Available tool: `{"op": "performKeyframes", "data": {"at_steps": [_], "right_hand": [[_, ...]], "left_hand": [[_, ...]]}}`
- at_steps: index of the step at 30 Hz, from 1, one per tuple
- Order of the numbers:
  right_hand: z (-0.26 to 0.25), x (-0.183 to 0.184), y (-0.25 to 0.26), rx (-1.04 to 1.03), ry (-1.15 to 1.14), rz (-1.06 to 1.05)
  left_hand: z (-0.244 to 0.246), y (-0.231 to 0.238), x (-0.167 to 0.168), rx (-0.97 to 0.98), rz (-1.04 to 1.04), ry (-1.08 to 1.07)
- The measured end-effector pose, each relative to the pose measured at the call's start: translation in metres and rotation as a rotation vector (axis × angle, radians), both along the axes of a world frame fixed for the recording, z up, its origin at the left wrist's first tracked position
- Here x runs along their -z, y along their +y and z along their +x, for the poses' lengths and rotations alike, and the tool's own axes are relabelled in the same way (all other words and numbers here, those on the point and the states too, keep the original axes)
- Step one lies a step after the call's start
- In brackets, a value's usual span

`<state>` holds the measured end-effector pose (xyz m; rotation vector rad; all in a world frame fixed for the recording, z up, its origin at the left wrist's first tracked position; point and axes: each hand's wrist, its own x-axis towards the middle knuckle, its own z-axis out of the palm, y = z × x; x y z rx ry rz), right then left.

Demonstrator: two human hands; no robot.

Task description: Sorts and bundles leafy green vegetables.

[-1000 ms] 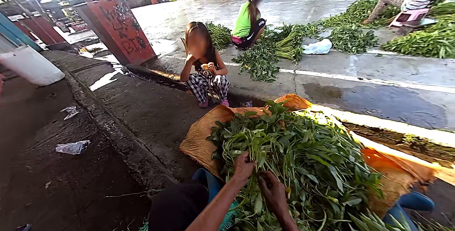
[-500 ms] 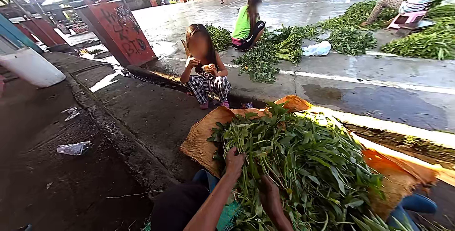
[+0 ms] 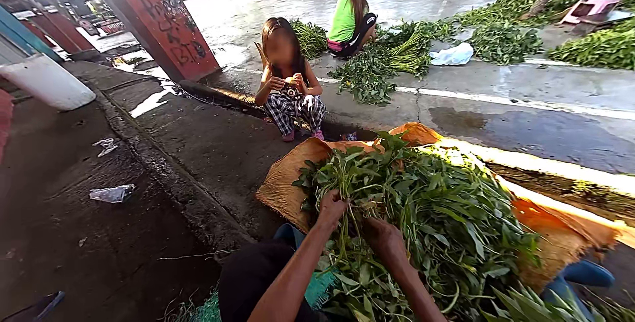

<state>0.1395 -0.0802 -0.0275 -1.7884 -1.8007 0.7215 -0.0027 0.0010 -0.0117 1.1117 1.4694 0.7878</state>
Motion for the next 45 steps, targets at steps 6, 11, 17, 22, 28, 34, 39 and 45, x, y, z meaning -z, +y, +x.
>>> {"op": "performKeyframes", "data": {"at_steps": [6,11,17,22,28,34,39,45], "right_hand": [[-0.001,0.055,-0.019,0.016,0.478,-0.167],[-0.010,0.060,-0.026,0.124,0.704,-0.157],[0.021,0.032,-0.006,0.167,-0.061,-0.169],[0.058,0.086,0.016,0.345,-0.094,-0.355],[0.071,0.093,0.012,0.444,0.111,-0.270],[0.066,0.063,-0.030,0.716,0.670,0.334],[0.054,0.107,-0.052,0.568,0.886,0.165],[0.012,0.108,-0.062,0.430,0.713,0.405]], "left_hand": [[-0.003,0.002,-0.010,-0.114,-0.135,-0.236],[0.007,-0.008,-0.004,0.054,-0.176,-0.395],[0.020,-0.012,0.009,-0.298,-0.086,-0.369],[-0.011,0.010,-0.004,-0.458,0.189,-0.471],[-0.001,0.010,0.012,-0.403,-0.131,-0.573],[0.006,0.004,0.005,-0.230,-0.204,-0.577],[0.010,-0.005,0.005,-0.151,-0.211,-0.514],[0.018,-0.012,0.003,-0.157,-0.242,-0.517]]}}
